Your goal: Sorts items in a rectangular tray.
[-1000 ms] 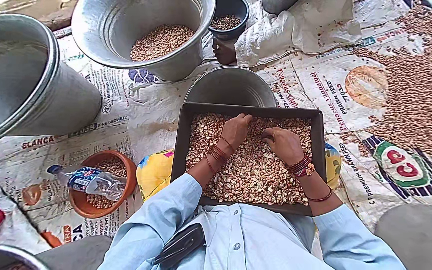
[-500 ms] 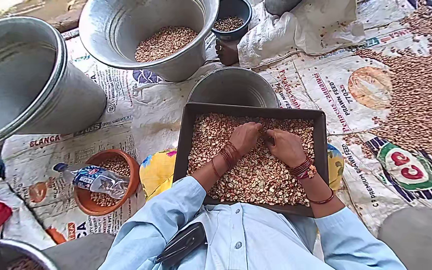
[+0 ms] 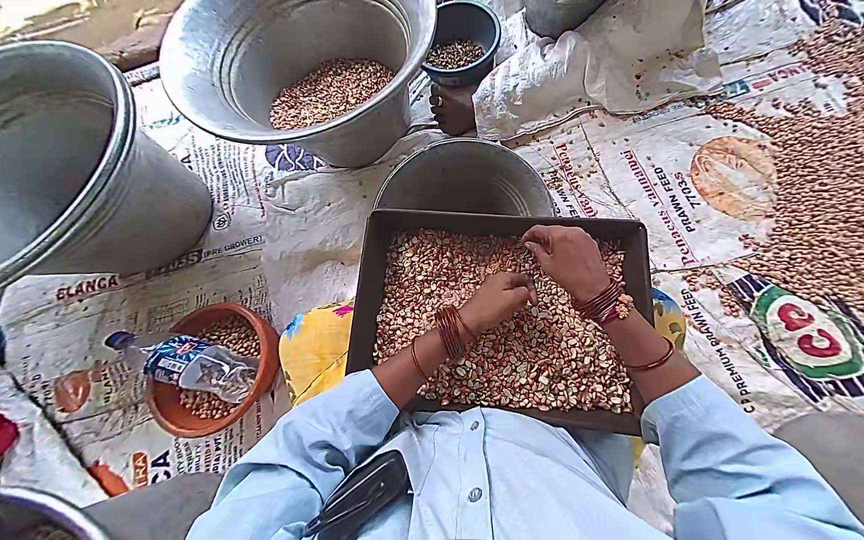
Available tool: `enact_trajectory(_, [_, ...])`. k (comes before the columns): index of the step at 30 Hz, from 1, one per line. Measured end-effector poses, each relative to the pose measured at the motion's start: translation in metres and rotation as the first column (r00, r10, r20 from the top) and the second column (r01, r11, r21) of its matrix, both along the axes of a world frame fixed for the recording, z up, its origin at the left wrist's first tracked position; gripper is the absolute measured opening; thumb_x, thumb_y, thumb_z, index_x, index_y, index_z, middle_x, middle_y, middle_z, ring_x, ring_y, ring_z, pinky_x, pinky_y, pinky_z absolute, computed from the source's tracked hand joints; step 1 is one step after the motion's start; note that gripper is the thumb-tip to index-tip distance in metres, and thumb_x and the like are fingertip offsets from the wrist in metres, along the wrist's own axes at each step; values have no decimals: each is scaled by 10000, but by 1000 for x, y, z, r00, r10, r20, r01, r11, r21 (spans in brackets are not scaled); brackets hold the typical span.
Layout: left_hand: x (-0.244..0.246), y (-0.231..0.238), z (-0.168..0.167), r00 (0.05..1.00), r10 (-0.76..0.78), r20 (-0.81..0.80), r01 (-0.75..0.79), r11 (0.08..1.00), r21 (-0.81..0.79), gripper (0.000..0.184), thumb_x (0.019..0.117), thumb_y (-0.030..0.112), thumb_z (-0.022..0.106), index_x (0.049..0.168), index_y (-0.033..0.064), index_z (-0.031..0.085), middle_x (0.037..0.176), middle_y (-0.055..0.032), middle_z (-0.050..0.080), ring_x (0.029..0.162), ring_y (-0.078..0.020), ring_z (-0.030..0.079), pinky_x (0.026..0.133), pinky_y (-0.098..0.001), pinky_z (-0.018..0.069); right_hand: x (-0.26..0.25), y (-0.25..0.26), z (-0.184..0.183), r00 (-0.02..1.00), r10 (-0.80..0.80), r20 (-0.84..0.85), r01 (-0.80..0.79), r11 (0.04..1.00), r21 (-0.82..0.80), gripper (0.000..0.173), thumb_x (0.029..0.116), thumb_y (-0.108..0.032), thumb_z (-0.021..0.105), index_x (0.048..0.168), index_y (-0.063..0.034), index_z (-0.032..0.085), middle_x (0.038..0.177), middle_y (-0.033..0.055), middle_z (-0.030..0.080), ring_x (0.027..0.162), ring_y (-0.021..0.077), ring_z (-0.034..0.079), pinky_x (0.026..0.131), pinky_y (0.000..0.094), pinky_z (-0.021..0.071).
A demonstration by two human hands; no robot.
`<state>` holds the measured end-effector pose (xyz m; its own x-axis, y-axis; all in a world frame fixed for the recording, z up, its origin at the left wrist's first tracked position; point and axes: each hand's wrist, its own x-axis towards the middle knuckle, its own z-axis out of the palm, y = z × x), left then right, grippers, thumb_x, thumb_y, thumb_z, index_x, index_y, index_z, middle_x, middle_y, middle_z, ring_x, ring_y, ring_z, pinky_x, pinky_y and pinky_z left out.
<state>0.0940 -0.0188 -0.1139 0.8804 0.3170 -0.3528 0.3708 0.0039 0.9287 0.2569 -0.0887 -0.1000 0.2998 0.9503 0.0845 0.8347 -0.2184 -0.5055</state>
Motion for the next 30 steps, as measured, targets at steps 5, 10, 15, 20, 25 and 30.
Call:
enact_trajectory(5, [-5,3,-9,991,5,-134,-20,994,-108,272,1064,83,428,1176,16,666,726,41,510,552,-13,412,525,-184,363,-7,17,-21,979,70,192,-72,997,1,149,963,-69,661,1071,-39,759,865,209,715,788,420,713,638,577,533])
enact_trajectory(10, [-37,48,-14,916,399,-30,-373,879,298,316,1078,113,457,1358,42,587,1105,-204,683,856,-286,632,761,-485,507,-6,14,-32,976,50,214,-60,997,41,135,937,-38,669,1039,-3,751,856,226,709,775,427,713,633,581,541])
enact_trajectory(15, [-52,49,-8,945,326,7,-281,803,526,198,1035,107,574,1188,86,699,735,-64,623,574,-155,509,583,-370,454,-6,14,-39,965,65,254,-85,994,67,152,943,-90,651,1050,-27,739,783,201,687,705,405,704,570,550,525])
enact_trajectory(20, [-48,27,0,981,133,-138,0,719,695,164,989,115,620,1060,46,751,867,-150,704,753,-302,658,732,-509,542,-1,2,-18,998,32,-57,-29,998,48,88,927,-123,683,1000,-75,698,695,119,631,575,294,611,497,487,464])
enact_trajectory(25, [-49,25,-1,965,151,-217,73,636,768,200,1015,83,581,1110,28,749,1058,-195,730,963,-377,718,835,-562,559,22,-25,-1,617,98,-781,123,968,219,173,945,-75,404,962,-156,556,646,-74,522,472,-8,433,441,145,361])
enact_trajectory(30, [-46,24,-5,937,99,-335,197,643,740,213,1029,116,567,1133,28,732,1096,-209,714,1011,-389,704,865,-566,547,22,-52,3,682,-16,-731,189,970,155,215,889,-40,431,1018,-138,573,718,-71,521,499,-12,417,454,151,344])
